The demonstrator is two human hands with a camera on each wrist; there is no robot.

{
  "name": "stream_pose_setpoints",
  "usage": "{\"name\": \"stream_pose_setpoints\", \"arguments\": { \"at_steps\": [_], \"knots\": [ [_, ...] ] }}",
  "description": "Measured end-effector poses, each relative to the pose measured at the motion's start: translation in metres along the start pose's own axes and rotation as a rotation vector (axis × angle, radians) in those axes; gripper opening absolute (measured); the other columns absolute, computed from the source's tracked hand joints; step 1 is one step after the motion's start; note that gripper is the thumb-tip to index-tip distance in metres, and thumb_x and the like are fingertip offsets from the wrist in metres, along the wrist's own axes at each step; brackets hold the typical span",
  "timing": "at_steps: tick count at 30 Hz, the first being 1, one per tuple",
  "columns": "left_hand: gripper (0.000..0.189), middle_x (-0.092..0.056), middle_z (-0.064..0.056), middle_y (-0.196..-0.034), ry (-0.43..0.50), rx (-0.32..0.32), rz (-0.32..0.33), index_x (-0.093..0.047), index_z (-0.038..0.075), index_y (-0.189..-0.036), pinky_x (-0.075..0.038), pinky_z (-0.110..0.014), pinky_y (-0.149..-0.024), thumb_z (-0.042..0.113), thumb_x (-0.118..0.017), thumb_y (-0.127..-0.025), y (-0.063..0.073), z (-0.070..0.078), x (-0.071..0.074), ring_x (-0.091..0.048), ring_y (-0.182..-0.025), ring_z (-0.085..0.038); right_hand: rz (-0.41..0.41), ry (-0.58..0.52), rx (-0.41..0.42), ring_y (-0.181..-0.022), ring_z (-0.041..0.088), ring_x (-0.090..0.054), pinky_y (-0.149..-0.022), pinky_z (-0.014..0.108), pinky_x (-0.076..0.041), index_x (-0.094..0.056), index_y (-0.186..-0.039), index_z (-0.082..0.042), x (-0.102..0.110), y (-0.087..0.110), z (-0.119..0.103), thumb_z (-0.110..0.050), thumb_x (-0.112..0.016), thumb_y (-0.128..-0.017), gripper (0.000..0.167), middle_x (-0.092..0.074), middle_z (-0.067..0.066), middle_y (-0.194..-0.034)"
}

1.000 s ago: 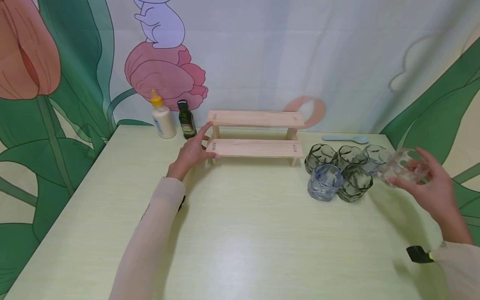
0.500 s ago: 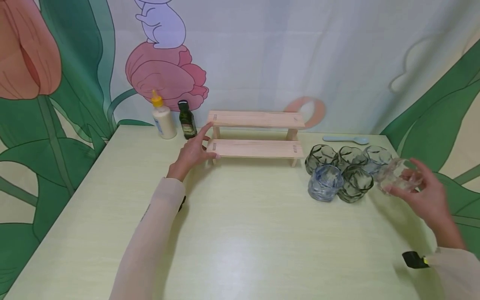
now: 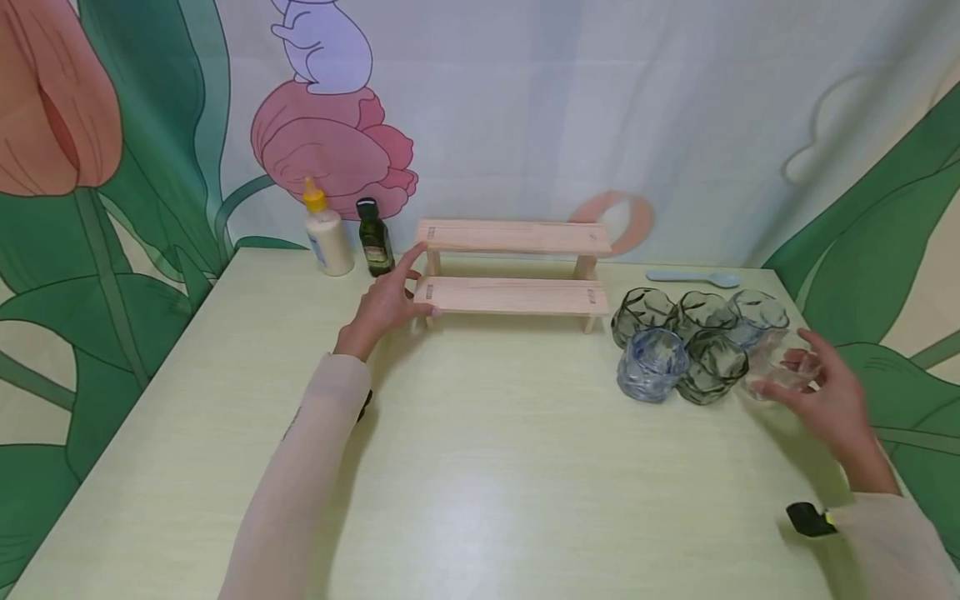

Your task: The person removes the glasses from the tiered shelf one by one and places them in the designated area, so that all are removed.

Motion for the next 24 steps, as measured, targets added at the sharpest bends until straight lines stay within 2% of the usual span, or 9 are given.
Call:
{"name": "stream_pose_setpoints", "arguments": {
  "at_steps": [9, 22, 24],
  "knots": [
    [0.108, -0.053, -0.014, -0.147, -0.003, 0.009, -0.001, -0.011, 0.044, -0.158, -0.049, -0.055, -0.094, 0.029, -0.085, -0.081, 0.001, 0.002, 0.001, -0.062, -0.114, -0.035, 0.002, -0.02, -0.002, -0.095, -0.018, -0.042, -0.069, 0.003, -0.039, -0.023, -0.159, -0.013, -0.015, -0.003, 0.011, -0.019, -0.081, -0.084, 0.095, -0.048, -0.028, -0.109],
    [0.108, -0.054, -0.013, -0.145, -0.004, 0.004, 0.01, -0.012, 0.044, -0.158, -0.049, -0.055, -0.093, 0.029, -0.086, -0.08, 0.002, 0.002, 0.001, -0.063, -0.114, -0.035, 0.011, -0.044, -0.033, -0.095, -0.017, -0.042, -0.071, 0.003, -0.038, -0.022, -0.159, -0.012, -0.021, -0.001, 0.017, -0.019, -0.081, -0.085, 0.095, -0.047, -0.022, -0.112],
    [0.108, -0.054, -0.013, -0.146, -0.005, 0.005, 0.006, -0.012, 0.044, -0.158, -0.049, -0.055, -0.093, 0.028, -0.085, -0.08, 0.001, 0.002, 0.001, -0.063, -0.114, -0.035, 0.007, -0.038, -0.026, -0.095, -0.018, -0.042, -0.071, 0.003, -0.037, -0.021, -0.159, -0.012, -0.022, 0.0, 0.017, -0.019, -0.081, -0.085, 0.096, -0.049, -0.017, -0.114]
  ]
}}
Point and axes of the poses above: each hand's wrist, its own y-axis away from the middle knuckle, its own x-axis out of the back of the hand, z = x × y, the point moved 5 cm from there along -y, towards the middle knuckle
